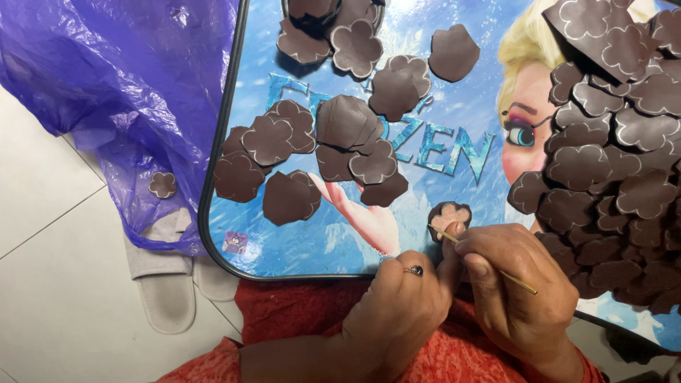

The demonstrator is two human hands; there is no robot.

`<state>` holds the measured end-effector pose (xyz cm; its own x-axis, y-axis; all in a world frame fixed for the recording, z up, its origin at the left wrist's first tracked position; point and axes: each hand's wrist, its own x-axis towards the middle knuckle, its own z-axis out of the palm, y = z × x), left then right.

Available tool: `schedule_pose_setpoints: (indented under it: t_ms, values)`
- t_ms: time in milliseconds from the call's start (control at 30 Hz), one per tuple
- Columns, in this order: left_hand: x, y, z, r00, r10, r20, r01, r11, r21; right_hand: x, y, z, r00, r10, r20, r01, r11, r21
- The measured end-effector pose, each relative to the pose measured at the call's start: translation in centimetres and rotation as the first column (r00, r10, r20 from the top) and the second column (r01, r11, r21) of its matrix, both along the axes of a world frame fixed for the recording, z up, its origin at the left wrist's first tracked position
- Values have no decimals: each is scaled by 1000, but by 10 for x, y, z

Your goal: The person sits on the floor with a Frozen-themed lap desk covered in brown fabric flower petals. They hold a small pink flower-shaped base, apply glue with a stick, and press brown petals onto it one at a time, occasionally reaching into the pile for new petals.

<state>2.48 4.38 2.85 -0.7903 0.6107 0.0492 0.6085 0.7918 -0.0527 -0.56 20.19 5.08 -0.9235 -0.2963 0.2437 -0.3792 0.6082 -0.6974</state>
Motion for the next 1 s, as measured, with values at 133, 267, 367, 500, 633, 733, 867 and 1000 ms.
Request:
schedule_pose_setpoints:
  t_ms: [133, 267, 367, 500, 633, 733, 867, 1000]
  values:
    - [-1, -3, 1, 999, -47, 19, 48, 999, -15, -3, -1, 1, 999, -6, -31, 7, 1000, 29]
    - [0, -8, 4, 994, -28, -101, 27, 1000, -7, -3, -1, 3, 999, -22, -23, 23, 999, 36]
    - [-1, -10, 4, 993, -43, -113, 45, 999, 13, -6, -2, 3, 1000, -1, -30, 2, 999, 46]
    - [-2, -11, 4, 989, -26, -146, 30, 999, 22, -7, -3, 7, 999, -26, -28, 28, 996, 83]
    - [0, -10, 4, 979, 27, -202, -25, 1000, 13, -9, -5, 10, 996, -88, -6, 88, 994, 67]
    - [2, -10, 0, 986, -1, -170, 9, 999, 46, -9, -7, 12, 996, -83, 25, 83, 996, 24]
    - [2, -9, -3, 995, -85, -43, 88, 993, 82, -11, -8, 11, 1000, -20, 3, 20, 999, 40]
    - [1, -10, 0, 996, -59, -67, 65, 994, 88, -10, -8, 9, 999, -47, 10, 46, 996, 71]
